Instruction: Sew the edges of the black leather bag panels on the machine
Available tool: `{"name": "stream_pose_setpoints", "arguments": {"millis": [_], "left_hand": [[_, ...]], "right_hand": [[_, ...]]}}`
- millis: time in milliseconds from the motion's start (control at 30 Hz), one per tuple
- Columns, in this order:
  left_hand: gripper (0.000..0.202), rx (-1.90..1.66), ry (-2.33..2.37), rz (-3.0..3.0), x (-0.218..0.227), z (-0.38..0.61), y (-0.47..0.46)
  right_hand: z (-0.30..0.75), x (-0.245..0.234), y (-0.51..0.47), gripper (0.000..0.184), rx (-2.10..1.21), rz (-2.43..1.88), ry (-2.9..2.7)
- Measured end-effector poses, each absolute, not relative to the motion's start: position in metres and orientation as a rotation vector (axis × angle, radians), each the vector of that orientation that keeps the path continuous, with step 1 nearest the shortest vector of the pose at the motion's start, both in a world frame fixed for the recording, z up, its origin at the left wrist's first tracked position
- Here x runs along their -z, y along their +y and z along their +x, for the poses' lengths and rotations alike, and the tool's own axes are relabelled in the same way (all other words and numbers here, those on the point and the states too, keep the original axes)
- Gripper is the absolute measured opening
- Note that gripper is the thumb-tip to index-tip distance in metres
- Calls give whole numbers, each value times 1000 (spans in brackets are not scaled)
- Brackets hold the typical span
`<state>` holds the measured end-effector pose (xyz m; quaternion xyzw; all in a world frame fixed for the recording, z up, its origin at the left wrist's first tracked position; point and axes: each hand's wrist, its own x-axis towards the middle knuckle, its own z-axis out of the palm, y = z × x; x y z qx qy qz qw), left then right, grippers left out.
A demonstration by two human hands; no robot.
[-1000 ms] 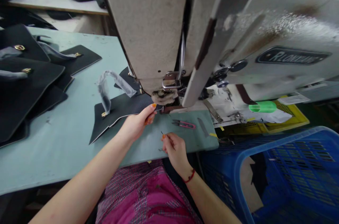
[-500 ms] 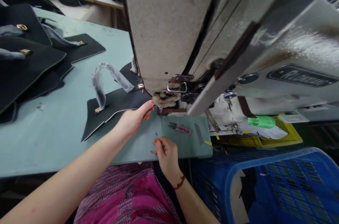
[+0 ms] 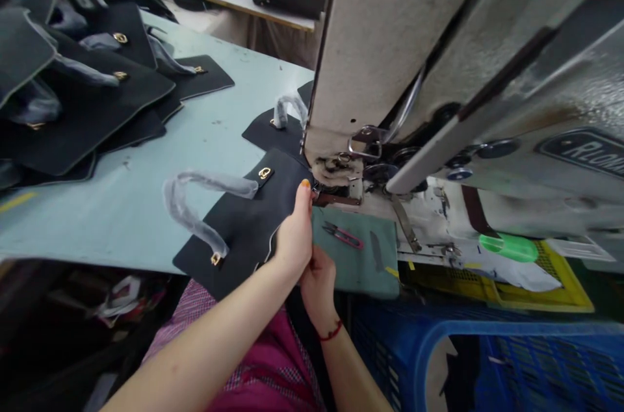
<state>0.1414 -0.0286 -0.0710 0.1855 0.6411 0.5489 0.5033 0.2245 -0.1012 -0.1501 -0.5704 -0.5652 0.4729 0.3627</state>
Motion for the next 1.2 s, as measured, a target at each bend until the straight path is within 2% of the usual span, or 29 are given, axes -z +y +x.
{"name": "stream_pose_setpoints", "arguments": {"millis": [67,167,267,400,467,533,567,700,867,1000,1200], "left_hand": [[32,-1410,1591,299,70,155,-33],[32,-1537,1372,204,61,168,-60],[31,-1371,1116,394,39,147,-97],[17,-1333,1320,1067,2,65,-75],[22,-1155,1477,1504,-8,29,-25],[16,-852,1332,1785,-11,13,30],[14,-728,1258,1784,-10,11,52],[31,-540,1177,1378,-2,27,90],[19,-501,1031,1264,14,32,74],[34,-513,934,1301,32,27,63],[30,-617,1065,1303,34,32,48]], "right_hand": [[225,146,-100,19,-1226,-1449,-1374],[227,133,-94,24,-1197,-1457,-1233],[224,113,-82,34,-1257,-1405,-1098],[203,94,-61,52,-1518,-1216,-964],[188,90,-50,57,-1570,-1165,-957],[175,90,-43,55,-1584,-1183,-951],[169,91,-41,53,-1595,-1197,-936],[160,94,-41,49,-1514,-1228,-933],[169,86,-42,49,-1241,-1273,-1127],[178,79,-41,47,-1284,-1276,-1103],[190,76,-35,49,-1358,-1296,-1132]]}}
